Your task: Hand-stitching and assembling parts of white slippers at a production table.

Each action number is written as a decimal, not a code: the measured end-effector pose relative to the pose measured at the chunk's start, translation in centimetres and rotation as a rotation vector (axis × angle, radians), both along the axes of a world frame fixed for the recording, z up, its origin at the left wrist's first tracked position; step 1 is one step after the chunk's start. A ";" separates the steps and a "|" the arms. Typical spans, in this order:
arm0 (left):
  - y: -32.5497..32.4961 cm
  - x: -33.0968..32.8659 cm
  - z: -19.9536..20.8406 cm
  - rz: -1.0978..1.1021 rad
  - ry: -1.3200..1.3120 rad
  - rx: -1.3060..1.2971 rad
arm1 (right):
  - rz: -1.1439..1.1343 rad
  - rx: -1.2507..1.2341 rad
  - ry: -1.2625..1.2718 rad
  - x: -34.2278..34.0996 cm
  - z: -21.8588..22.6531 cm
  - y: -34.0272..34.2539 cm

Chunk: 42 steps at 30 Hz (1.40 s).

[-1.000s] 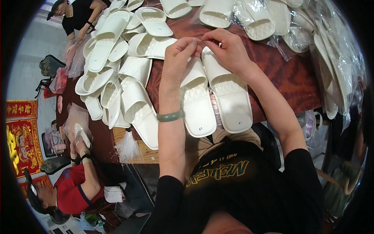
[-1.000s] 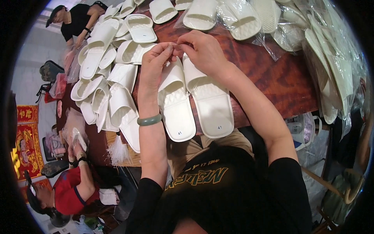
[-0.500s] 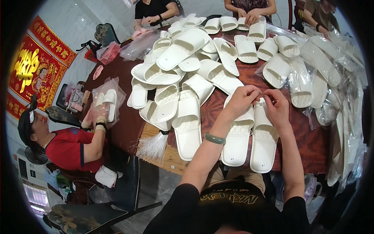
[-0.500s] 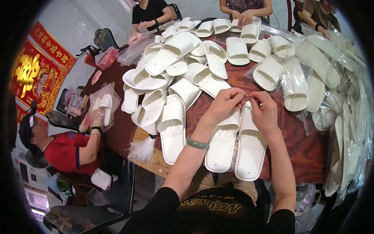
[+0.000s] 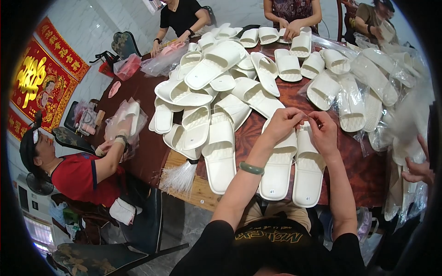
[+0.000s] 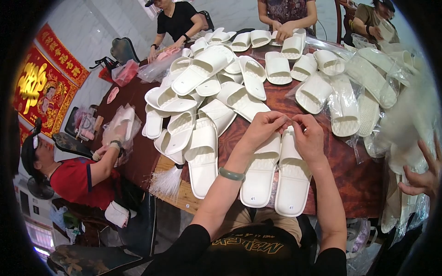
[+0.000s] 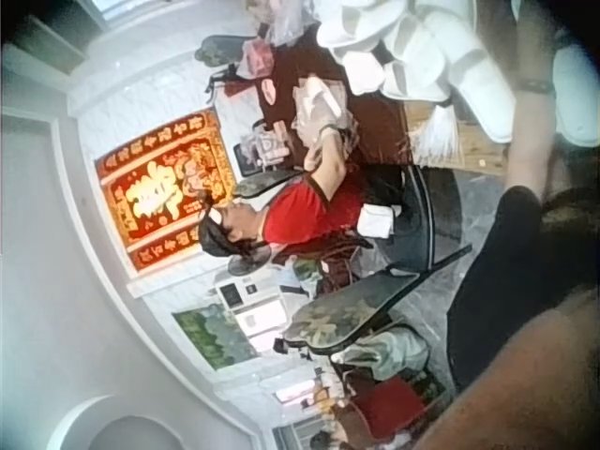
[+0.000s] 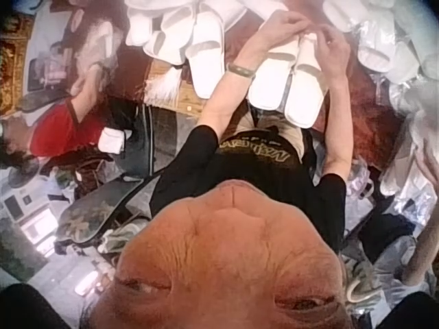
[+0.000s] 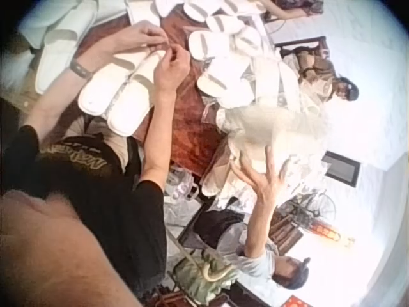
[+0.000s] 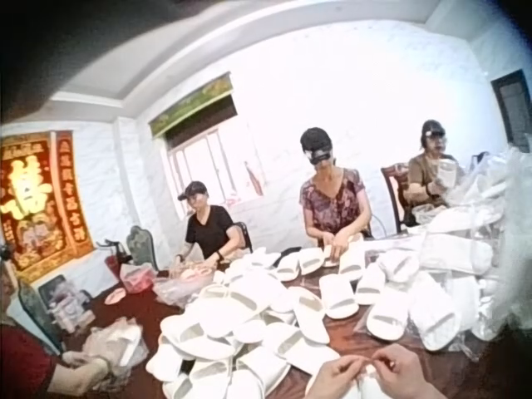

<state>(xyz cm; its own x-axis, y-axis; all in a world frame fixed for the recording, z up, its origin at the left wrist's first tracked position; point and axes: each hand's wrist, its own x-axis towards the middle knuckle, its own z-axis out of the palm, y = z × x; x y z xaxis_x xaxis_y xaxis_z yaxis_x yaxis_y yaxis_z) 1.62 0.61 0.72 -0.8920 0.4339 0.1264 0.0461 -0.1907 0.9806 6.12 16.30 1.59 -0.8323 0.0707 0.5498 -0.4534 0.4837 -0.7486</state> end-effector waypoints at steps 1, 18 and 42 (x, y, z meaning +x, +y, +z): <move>0.0 0.0 -0.1 0.001 0.002 0.000 | 0.006 0.004 -0.007 0.1 0.1 -0.1; -0.3 -0.2 -0.4 -0.099 -0.014 0.036 | 0.047 -0.036 -0.005 -0.3 -0.2 -0.2; -0.3 -0.1 0.3 -0.130 -0.045 0.024 | 0.120 -0.296 -0.179 -0.9 -0.7 0.2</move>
<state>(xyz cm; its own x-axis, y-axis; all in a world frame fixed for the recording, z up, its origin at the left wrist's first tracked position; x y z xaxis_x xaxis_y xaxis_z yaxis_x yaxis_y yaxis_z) 1.54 0.33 0.98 -0.8335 0.5436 0.0994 -0.0243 -0.2158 0.9761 5.17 16.51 0.85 -0.9255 0.1009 0.3652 -0.3431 0.1854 -0.9208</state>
